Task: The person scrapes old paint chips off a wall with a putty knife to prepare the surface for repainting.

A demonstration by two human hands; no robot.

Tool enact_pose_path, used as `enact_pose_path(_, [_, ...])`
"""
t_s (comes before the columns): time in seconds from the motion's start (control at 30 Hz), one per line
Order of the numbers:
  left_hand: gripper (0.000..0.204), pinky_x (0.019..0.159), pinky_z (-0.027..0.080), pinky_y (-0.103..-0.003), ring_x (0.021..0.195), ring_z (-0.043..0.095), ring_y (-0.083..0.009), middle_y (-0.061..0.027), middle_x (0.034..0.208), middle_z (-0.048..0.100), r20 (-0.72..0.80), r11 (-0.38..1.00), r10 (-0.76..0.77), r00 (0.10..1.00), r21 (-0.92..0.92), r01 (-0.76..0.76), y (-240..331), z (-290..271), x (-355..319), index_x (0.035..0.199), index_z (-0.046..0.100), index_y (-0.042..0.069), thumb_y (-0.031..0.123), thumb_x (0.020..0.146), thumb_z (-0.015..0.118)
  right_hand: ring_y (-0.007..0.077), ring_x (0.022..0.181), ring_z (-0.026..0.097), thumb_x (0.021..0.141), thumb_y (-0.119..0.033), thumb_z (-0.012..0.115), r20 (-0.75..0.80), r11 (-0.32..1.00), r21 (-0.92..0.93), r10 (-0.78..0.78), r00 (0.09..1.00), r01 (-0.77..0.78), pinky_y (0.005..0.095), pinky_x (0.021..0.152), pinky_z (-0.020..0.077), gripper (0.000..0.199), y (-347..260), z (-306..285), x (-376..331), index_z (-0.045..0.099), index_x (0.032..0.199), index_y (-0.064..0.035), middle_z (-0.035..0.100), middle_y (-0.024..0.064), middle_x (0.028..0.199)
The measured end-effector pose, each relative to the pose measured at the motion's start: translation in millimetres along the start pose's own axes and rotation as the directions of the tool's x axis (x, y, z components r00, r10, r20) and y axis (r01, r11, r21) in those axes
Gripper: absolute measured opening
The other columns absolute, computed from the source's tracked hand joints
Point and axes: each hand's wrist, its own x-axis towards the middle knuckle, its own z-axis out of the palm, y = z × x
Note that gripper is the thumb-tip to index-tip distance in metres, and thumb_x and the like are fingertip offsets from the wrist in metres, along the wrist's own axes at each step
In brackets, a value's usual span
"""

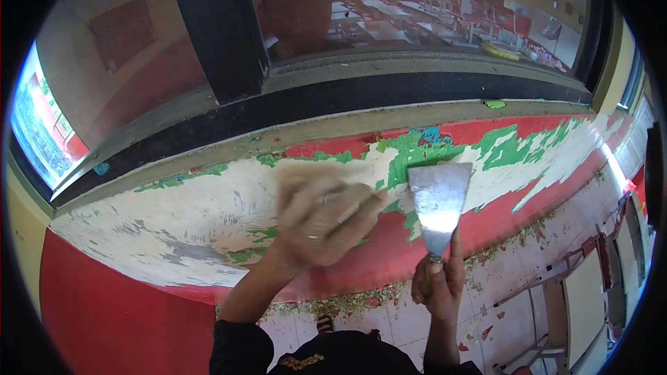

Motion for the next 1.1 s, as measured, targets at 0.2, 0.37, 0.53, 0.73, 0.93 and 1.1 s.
enact_pose_path(0.2, [0.032, 0.06, 0.04, -0.032, 0.07, 0.053, -0.018, -0.0005, 0.082, 0.057, -0.006, 0.965, -0.225, 0.974, 0.134, 0.224, -5.8, -1.7, 48.7, 0.092, 0.064, 0.01, 0.017, 0.063, 0.075, 0.0056, 0.044, 0.039, 0.091, -0.004, 0.04, 0.082, 0.992, -0.061, -0.104, 0.991, 0.11, 0.0206, 0.04, 0.0371, 0.063, 2.6, -7.9, 6.8, 0.0, 0.14, 0.0005, 0.044, 0.0031, 0.06])
enact_pose_path(0.37, [0.016, 0.054, 0.041, -0.03, 0.062, 0.054, -0.0208, -0.0047, 0.073, 0.057, 0.076, 0.971, -0.225, 0.971, 0.096, 0.217, -7.2, -5.5, 63.4, 0.081, 0.063, 0.006, 0.009, 0.068, 0.072, 0.0053, 0.048, 0.041, 0.091, -0.004, 0.042, 0.145, 0.991, -0.067, -0.106, 0.984, 0.117, 0.0195, 0.044, 0.0377, 0.062, 2.9, -1.9, 9.8, 0.005, 0.14, 0.0019, 0.047, 0.0034, 0.067])
enact_pose_path(0.53, [0.009, 0.053, 0.041, -0.032, 0.06, 0.053, -0.0239, -0.008, 0.07, 0.056, 0.115, 0.959, -0.279, 0.953, 0.078, 0.272, -8.5, -4.5, 65.1, 0.077, 0.058, 0.003, 0.004, 0.073, 0.067, 0.005, 0.046, 0.04, 0.092, -0.007, 0.042, 0.103, 0.993, -0.103, -0.042, 0.994, 0.053, 0.0195, 0.042, 0.0365, 0.063, 1.0, -10.0, 2.1, 0.003, 0.14, 0.0027, 0.047, 0.0031, 0.066])
enact_pose_path(0.73, [0.009, 0.049, 0.041, -0.032, 0.056, 0.055, -0.0211, -0.0087, 0.074, 0.055, -0.1, 0.86, -0.496, 0.863, 0.082, 0.504, -3.1, -22.6, 61.9, 0.079, 0.056, 0.004, 0.0, 0.075, 0.063, 0.0049, 0.044, 0.041, 0.092, -0.011, 0.043, 0.09, 0.991, -0.106, -0.069, 0.994, 0.079, 0.0193, 0.04, 0.0364, 0.064, -5.6, -21.0, -11.6, 0.002, 0.14, 0.001, 0.047, 0.0022, 0.064])
enact_pose_path(0.93, [0.021, 0.062, 0.046, -0.033, 0.071, 0.058, -0.0227, -0.0075, 0.086, 0.059, 0.249, 0.933, -0.334, 0.909, -0.049, 0.356, 23.2, -45.3, 38.3, 0.089, 0.063, 0.005, 0.0, 0.069, 0.063, 0.0045, 0.045, 0.042, 0.092, -0.013, 0.046, 0.06, 0.989, -0.15, 0.004, 0.998, 0.005, 0.0194, 0.04, 0.0371, 0.065, -14.2, -25.8, -19.7, 0.004, 0.141, 0.0007, 0.047, 0.0019, 0.063])
enact_pose_path(1.1, [0.019, 0.071, 0.044, -0.036, 0.078, 0.056, -0.024, -0.0053, 0.084, 0.056, 0.342, 0.962, -0.25, 0.906, -0.016, 0.271, 20.4, -41.8, 46.0, 0.089, 0.063, 0.007, 0.005, 0.07, 0.062, 0.0042, 0.045, 0.041, 0.092, -0.013, 0.046, 0.109, 0.984, -0.174, -0.007, 0.994, 0.026, 0.0193, 0.041, 0.0371, 0.064, -16.5, -30.2, -24.2, 0.008, 0.141, -0.0007, 0.048, 0.002, 0.065])
